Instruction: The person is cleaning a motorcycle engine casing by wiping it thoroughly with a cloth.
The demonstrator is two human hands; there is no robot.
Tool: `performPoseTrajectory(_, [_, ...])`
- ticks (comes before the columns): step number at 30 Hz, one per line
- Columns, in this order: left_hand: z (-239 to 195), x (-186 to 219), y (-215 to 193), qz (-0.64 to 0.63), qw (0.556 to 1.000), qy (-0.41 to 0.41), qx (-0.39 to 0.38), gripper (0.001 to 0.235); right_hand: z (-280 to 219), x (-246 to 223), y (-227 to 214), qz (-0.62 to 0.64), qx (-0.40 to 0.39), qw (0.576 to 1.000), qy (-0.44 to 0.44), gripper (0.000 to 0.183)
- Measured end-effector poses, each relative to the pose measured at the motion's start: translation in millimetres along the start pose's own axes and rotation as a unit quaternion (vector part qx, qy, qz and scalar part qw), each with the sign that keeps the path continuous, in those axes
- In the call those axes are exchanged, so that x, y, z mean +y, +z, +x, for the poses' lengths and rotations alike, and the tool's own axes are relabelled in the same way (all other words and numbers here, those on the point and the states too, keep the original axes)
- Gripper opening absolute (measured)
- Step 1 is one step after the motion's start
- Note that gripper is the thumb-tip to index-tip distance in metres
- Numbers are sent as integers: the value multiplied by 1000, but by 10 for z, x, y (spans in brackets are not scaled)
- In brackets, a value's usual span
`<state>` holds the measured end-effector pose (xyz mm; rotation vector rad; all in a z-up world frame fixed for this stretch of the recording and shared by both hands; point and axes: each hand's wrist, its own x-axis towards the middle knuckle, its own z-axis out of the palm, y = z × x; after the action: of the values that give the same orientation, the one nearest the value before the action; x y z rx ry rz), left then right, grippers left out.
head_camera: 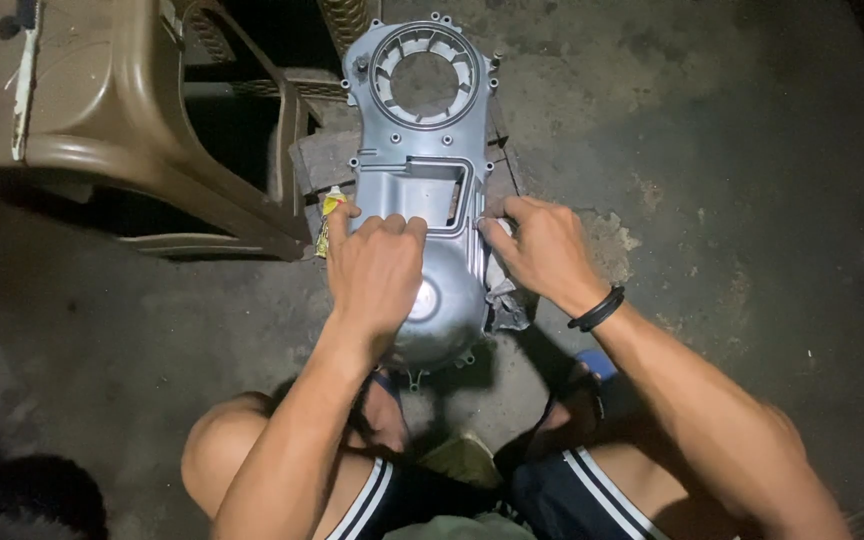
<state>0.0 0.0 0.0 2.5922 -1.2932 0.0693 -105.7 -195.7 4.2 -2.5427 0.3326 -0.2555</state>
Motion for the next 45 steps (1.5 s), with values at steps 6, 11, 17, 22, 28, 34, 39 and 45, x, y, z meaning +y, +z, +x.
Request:
performPoseTrajectory(6, [13, -14, 43, 0, 1000, 3, 7, 12, 36, 120, 132, -17, 12, 999, 42, 24])
performPoseTrajectory(11, [14, -7, 17, -3, 1000, 2, 1, 13, 18, 5, 102, -30, 11, 998, 49, 24])
performPoseTrajectory(17, [24, 2, -14, -1, 1000, 0, -25, 10, 44, -56, 21, -52, -53, 997, 16, 31])
performPoseTrajectory(22, [50, -1, 15, -3, 998, -12, -55, 13, 73, -156, -62, -66, -111, 992, 4, 26])
performPoseTrajectory(28, [31, 19, -1, 7, 1000, -4, -26, 11, 107, -110, -53, -69, -63, 995, -31, 18])
performPoseTrajectory(34, [25, 37, -41, -1, 999, -17, -34, 13, 46, -104, 1, -64, -43, 995, -57, 18])
performPoseTrajectory(39, [7, 54, -46, 2, 1000, 2, 11, 9, -38, -102, -47, -61, -79, 992, -77, 17])
performPoseTrajectory(45, [3, 78, -30, 21, 1000, 10, 6, 10, -24, -121, -72, -86, -54, 989, -109, 19])
